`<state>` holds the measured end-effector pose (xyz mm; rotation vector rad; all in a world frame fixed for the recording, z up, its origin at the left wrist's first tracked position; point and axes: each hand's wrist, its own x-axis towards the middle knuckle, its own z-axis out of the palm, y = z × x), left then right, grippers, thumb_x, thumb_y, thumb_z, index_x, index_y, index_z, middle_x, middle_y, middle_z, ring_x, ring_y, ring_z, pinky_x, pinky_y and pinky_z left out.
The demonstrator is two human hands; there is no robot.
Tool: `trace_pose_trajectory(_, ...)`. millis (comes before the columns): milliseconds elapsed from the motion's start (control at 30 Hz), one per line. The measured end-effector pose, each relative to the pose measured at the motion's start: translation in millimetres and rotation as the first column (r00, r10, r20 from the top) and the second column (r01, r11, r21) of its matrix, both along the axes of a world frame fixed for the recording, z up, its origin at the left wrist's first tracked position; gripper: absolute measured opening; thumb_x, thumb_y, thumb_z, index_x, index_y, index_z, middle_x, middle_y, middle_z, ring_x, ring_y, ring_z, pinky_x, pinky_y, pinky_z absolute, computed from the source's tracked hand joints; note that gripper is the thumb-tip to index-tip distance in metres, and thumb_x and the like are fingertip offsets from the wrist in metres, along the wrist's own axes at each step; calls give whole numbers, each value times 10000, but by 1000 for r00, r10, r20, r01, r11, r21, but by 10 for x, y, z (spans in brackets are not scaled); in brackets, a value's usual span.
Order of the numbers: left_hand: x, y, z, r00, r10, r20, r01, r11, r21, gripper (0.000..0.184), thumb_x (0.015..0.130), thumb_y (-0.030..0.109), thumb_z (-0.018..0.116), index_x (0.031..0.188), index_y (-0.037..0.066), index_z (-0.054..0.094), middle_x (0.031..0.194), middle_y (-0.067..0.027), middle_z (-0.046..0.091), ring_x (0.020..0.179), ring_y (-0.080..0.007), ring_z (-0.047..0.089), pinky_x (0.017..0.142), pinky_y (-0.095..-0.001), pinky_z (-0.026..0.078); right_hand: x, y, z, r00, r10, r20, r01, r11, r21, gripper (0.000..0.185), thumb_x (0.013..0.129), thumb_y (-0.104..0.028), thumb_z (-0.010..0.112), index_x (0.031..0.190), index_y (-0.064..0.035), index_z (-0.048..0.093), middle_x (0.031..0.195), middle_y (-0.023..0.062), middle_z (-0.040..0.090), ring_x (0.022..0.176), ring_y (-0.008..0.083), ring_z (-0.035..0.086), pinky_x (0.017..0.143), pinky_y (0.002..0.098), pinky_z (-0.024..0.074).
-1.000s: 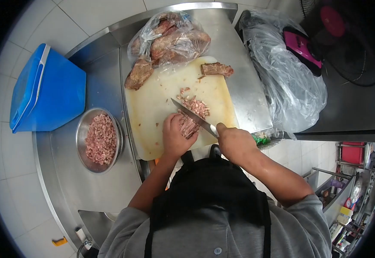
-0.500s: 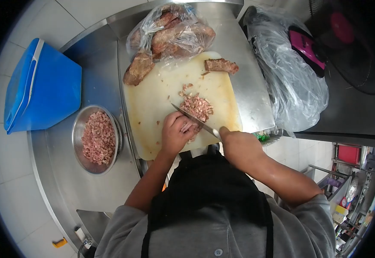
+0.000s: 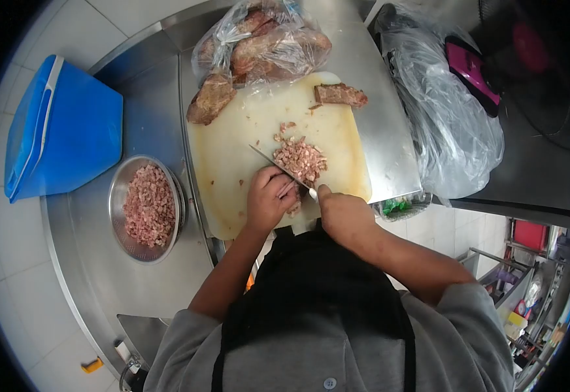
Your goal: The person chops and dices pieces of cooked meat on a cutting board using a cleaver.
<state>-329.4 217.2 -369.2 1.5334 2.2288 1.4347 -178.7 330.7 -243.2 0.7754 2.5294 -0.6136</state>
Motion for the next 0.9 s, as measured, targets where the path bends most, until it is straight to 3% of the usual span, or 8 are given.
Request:
trace_pose_trajectory(133,21,-8,-9,1000,-6,-5,6,1000,-19,282,705,72,800,960,29,688,1120,-142,609,1026,-336,605,902,-422,504,64,116,-31,994,-27,-107,31,999,28,154,911,-70,525,1047,0,531,835,237,710,798,428,711,730,533,553)
trace_pose_trajectory(367,56,-84,303,998,56,-20,-56,998,37,301,728,69,796,984,28,644,1137,-170,582,1072,-346,589,929,-428,490,153,86,427,1000,-19,3,19,999,48,206,915,-60,517,1111,2,541,878,228,726,840,378,739,736,478,583)
trace_pose_trajectory(600,-32,-98,86,994,100,-33,-100,995,10,238,743,45,773,955,36,665,1106,-148,600,1068,-331,597,928,-420,487,282,-74,477,1000,16,-21,-15,997,80,157,911,-58,524,1055,-1,552,803,214,719,760,373,739,668,465,589)
trace_pose_trajectory(900,-41,-59,-44,999,51,-19,-50,998,49,210,752,37,749,957,35,704,1082,-127,633,1028,-309,625,899,-400,504,156,-54,479,999,25,25,-26,997,77,162,912,-58,525,1061,-5,560,842,214,728,795,368,743,687,458,591)
